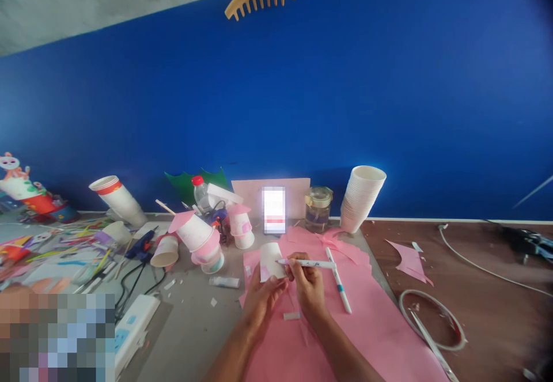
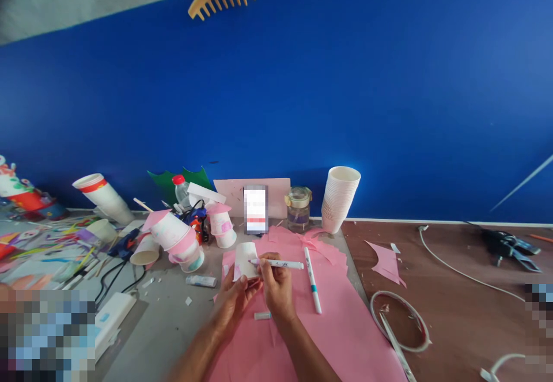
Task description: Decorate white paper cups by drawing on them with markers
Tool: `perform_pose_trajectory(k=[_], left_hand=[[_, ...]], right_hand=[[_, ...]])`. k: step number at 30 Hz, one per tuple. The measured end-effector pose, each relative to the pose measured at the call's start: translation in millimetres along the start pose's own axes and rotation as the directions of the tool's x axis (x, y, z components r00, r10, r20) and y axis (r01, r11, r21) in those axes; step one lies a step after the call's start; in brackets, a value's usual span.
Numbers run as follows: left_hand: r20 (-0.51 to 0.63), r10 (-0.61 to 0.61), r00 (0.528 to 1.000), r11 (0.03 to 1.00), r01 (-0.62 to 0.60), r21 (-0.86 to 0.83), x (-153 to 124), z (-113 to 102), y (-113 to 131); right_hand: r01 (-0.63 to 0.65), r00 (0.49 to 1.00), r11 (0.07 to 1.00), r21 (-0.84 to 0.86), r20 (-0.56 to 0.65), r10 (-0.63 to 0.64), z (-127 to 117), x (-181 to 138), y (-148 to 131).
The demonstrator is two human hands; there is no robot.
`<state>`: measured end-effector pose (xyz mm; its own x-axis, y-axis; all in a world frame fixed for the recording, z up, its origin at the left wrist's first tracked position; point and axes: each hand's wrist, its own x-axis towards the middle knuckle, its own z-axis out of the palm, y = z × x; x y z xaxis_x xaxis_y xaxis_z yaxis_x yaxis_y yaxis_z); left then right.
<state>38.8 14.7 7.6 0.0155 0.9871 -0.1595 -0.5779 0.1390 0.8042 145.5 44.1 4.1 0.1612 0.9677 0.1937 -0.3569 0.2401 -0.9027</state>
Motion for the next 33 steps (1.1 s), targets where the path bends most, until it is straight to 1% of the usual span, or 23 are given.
perform_pose_trajectory(k=[8, 13, 16, 18, 22, 27, 30, 33], left_hand=[[0.046, 0.009, 0.999, 1.0, -0.008, -0.016, 1.8, -6.1, -3.5], [0.038, -0.007, 0.999, 1.0, 0.008, -0.021, 2.2, -6.3, -3.0], [0.025, -0.01, 1.0, 1.0, 0.011, -0.014, 1.9, -5.5, -2.2], [0.013, -0.006, 1.0, 1.0, 0.006, -0.003, 1.2, -4.1, -1.4], [-0.009, 0.01, 1.0, 1.0, -0.01, 0.016, -0.5, 0.6, -0.9], [-0.034, 0.033, 0.999, 0.999, -0.033, 0.01, 0.9, 3.2, -4.1], [-0.025, 0.036, 0.999, 0.999, -0.035, 0.025, 3.2, 1.8, -5.4], [0.01, 0.032, 0.999, 0.999, -0.032, 0.044, 4.3, 0.3, -4.9]], right_hand=[[-0.043, 0.998, 0.998, 0.041, -0.036, 0.045, -1.0, 3.3, 1.3], [-0.066, 0.996, 0.996, 0.055, -0.064, 0.069, -1.0, 5.1, 1.1], [-0.095, 0.99, 0.991, 0.095, -0.093, 0.104, -0.5, 5.6, -1.4], [-0.107, 0.989, 0.986, 0.13, -0.09, 0.12, 0.1, 5.3, -3.6], [-0.08, 0.994, 0.986, 0.148, -0.06, 0.09, 0.7, 2.9, -5.8], [-0.041, 0.999, 0.998, 0.057, -0.024, 0.042, 0.4, -1.3, -4.5], [0.011, 1.0, 1.0, 0.004, -0.011, -0.011, 0.4, -2.8, -2.1], [0.05, 0.999, 0.998, -0.033, 0.003, -0.05, 0.1, -3.5, 0.7]])
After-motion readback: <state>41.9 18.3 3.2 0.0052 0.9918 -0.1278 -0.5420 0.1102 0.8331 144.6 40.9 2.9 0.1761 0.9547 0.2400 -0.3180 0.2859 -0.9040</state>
